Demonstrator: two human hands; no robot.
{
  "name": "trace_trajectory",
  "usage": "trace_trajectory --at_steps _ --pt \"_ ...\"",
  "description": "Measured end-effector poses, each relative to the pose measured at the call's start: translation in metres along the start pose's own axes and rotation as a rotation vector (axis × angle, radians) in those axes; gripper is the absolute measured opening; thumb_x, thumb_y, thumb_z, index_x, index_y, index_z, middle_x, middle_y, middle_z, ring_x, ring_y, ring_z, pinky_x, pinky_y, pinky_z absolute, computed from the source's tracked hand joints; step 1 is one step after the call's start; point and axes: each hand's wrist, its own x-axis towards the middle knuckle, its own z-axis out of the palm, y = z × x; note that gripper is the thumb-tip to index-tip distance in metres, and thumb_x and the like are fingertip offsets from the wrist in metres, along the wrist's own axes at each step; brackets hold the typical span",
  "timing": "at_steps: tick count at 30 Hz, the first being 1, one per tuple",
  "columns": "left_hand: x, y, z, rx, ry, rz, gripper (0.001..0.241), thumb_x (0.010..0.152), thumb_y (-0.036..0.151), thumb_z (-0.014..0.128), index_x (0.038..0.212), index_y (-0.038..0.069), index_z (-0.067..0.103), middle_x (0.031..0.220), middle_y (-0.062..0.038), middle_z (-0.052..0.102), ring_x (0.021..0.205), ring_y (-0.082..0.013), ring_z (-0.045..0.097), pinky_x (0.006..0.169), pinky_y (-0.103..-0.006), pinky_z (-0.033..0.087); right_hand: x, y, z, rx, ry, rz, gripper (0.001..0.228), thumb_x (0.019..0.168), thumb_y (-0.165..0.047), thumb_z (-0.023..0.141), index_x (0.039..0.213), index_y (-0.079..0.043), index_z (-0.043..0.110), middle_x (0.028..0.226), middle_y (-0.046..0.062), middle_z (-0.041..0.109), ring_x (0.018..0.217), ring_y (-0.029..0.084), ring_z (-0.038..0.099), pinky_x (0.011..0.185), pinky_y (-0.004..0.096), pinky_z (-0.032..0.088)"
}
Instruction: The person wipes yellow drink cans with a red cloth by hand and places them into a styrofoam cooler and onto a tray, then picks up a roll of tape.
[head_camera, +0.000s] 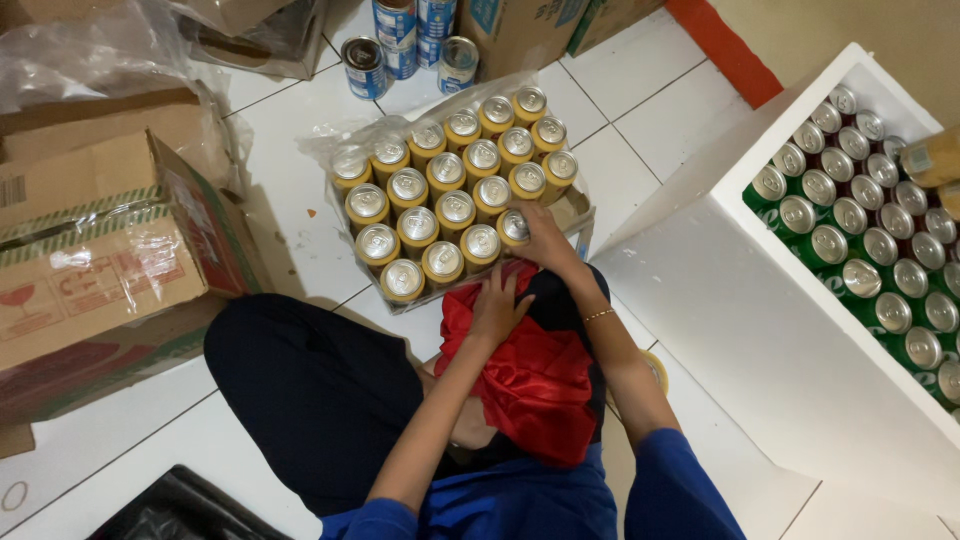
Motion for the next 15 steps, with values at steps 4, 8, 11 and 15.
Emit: trace_trajectory --at_steps 4,8,11,15 --pt "0.001 -0.002 0.001 0.018 -0.026 -0.013 0.078 0.111 0.063 0.055 0.166 0.009 0.047 0.179 -0.025 0.025 0.136 -0.0458 0.058 0.105 -0.0573 0.061 -0.012 0.013 -0.01 0.104 0.052 0.017 0.109 0.073 -0.019 0.103 0.165 -0.012 0.046 0.153 0.027 0.05 0.145 0.053 0.053 0.126 0.061 0.044" --pt "-0.009 -0.009 0.008 -0.012 -0.022 0.004 0.075 0.112 0.057 0.058 0.168 0.008 0.046 0.18 -0.025 0.023 0.135 -0.0483 0.058 0.102 -0.0604 0.062 -0.041 0.001 -0.058 0.064 0.19 -0.011 0.083 0.089 -0.004 0.091 0.159 0.0 0.047 0.155 0.032 0.044 0.146 0.054 0.05 0.127 0.061 0.043" --pt "-0.009 -0.015 0.012 -0.047 0.009 0.088 0.07 0.113 0.043 0.062 0.17 0.005 0.044 0.182 -0.027 0.02 0.13 -0.0535 0.059 0.1 -0.0648 0.062 -0.072 -0.025 -0.137 -0.014 0.419 -0.124 0.063 0.099 -0.018 0.085 0.153 -0.006 0.055 0.163 0.03 0.039 0.142 0.057 0.057 0.117 0.062 0.049" --pt "-0.005 -0.029 0.026 0.029 0.133 0.216 0.072 0.104 0.03 0.076 0.167 0.008 0.048 0.177 -0.026 0.03 0.116 -0.0533 0.069 0.093 -0.0648 0.066 -0.121 -0.015 -0.247 -0.236 0.947 -0.186 0.042 0.108 -0.008 0.082 0.143 -0.003 0.061 0.154 0.021 0.049 0.151 0.045 0.05 0.122 0.052 0.046"
